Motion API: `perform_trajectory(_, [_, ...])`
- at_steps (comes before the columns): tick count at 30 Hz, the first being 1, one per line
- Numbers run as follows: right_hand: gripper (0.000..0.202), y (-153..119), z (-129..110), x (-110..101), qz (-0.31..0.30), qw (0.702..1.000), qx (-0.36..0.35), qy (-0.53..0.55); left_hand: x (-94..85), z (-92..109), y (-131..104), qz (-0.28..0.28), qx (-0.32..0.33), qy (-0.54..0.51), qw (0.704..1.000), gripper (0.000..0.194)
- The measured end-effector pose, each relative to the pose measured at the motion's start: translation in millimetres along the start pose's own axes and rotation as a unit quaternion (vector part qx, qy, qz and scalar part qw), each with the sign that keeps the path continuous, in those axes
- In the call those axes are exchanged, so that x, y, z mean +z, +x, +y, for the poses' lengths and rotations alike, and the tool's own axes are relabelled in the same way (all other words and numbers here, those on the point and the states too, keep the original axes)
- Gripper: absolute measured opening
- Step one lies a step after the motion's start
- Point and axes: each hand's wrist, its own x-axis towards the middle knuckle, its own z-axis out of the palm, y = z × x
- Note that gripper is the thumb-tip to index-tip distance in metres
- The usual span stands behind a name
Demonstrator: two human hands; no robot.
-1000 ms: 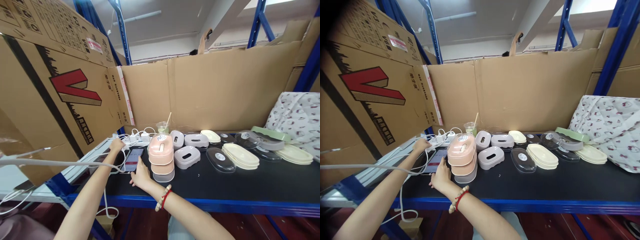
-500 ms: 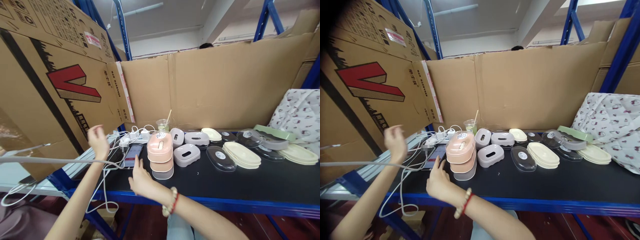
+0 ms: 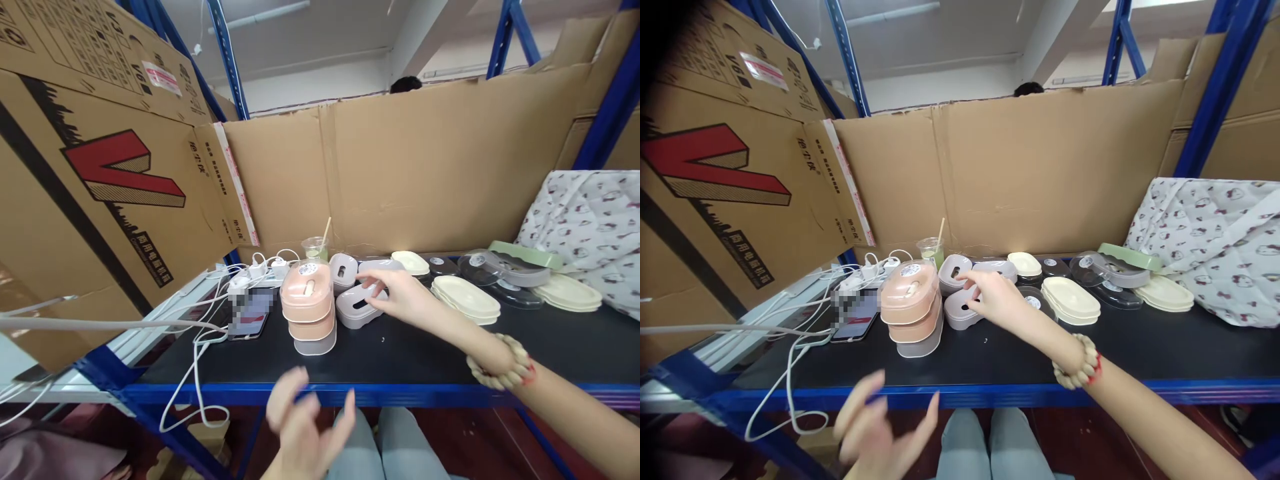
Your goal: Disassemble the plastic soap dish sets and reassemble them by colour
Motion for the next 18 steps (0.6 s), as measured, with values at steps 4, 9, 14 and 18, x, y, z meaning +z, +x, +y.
perform_trajectory(4, [0.05, 29.9, 24.9, 10.9, -0.003, 0.999, 0.022, -0.023, 48.7, -1.0, 5.1, 0.013, 0.001, 0.019, 1.0, 0.087])
perform_trajectory(9, [0.053, 61.9, 40.7, 27.4, -0.009, 0.999, -0.018, -0.032, 64.9, -10.6, 20.4, -0.004, -0.168, 0.004, 0.986, 0.097])
perform_trajectory(14, [0.059, 86.0, 38.4, 39.2, -0.022, 0.996, -0.06, -0.063, 42.2, -14.3, 24.1, 0.044, -0.145, 0.029, 0.988, 0.092])
perform_trajectory(18, [0.062, 93.1, 31.6, 60.2, -0.069, 0.989, -0.1, -0.088, 24.8, -26.9, 31.1, 0.068, -0.165, 0.053, 0.982, 0.091])
